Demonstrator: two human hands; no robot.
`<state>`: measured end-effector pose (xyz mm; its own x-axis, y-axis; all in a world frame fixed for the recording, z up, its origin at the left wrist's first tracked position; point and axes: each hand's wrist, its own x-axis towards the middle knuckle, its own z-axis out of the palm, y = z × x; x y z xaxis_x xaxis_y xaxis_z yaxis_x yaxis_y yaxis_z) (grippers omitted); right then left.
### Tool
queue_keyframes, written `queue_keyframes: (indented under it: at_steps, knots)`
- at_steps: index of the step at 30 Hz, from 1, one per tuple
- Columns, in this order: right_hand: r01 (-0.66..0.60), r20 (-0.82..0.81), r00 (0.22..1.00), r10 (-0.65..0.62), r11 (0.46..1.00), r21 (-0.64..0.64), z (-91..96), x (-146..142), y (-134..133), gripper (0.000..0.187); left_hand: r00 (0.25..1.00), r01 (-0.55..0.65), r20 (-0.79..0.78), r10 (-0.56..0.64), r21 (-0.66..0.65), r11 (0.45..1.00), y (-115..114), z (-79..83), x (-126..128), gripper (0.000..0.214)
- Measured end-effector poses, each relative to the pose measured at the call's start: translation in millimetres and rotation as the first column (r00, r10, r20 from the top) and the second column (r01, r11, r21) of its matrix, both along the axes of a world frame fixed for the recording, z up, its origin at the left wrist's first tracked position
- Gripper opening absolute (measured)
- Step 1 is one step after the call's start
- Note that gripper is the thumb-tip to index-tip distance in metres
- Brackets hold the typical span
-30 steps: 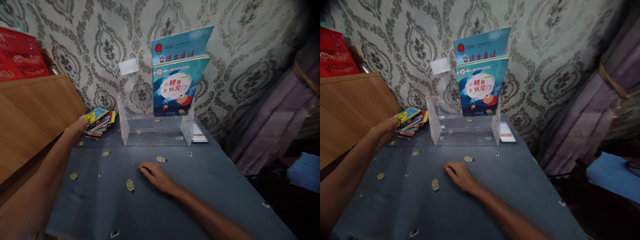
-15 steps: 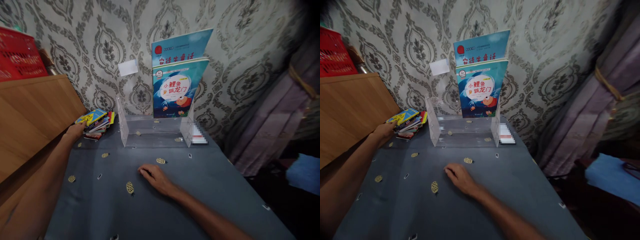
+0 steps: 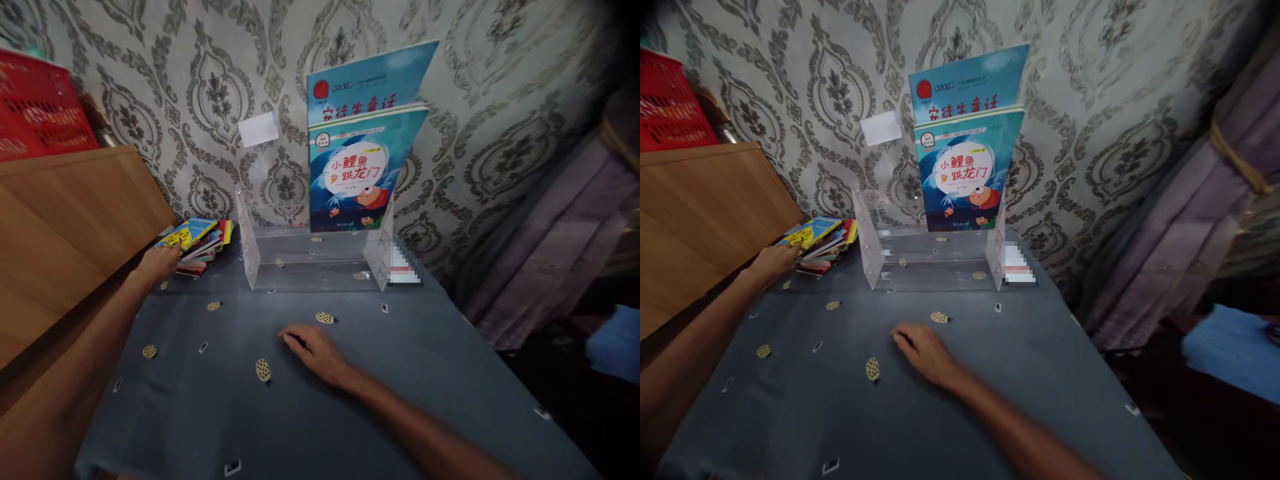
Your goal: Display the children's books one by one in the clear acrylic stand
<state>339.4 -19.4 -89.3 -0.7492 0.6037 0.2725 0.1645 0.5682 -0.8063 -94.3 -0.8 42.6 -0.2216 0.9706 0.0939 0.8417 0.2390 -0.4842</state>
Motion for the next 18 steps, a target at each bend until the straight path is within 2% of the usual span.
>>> queue_keyframes:
  at_steps: [4, 12, 15, 18]
  knots:
    - [-0.003, 0.001, 1.0, 0.003, 1.0, 0.002, -2.1, 0, 1, 0.029, 0.998, 0.008, -0.062, -0.007, 0.015, 1.0, -8, -1.1, 8, 0.047]
    - [0.005, 0.024, 1.0, -0.005, 1.0, 0.004, 0.7, 0, -1, 0.028, 0.992, -0.114, 0.064, 0.105, 0.146, 0.983, -16, -17.5, 17, 0.055]
    - [0.007, 0.021, 1.0, -0.007, 1.0, -0.002, 1.4, 0, -2, 0.027, 0.994, -0.105, 0.056, 0.098, 0.137, 0.985, -17, -16.4, 25, 0.053]
    - [0.011, 0.015, 1.0, -0.011, 1.0, 0.0, -0.4, -1, -1, 0.027, 0.999, -0.039, 0.012, 0.037, 0.152, 0.988, -20, -12.8, 38, 0.048]
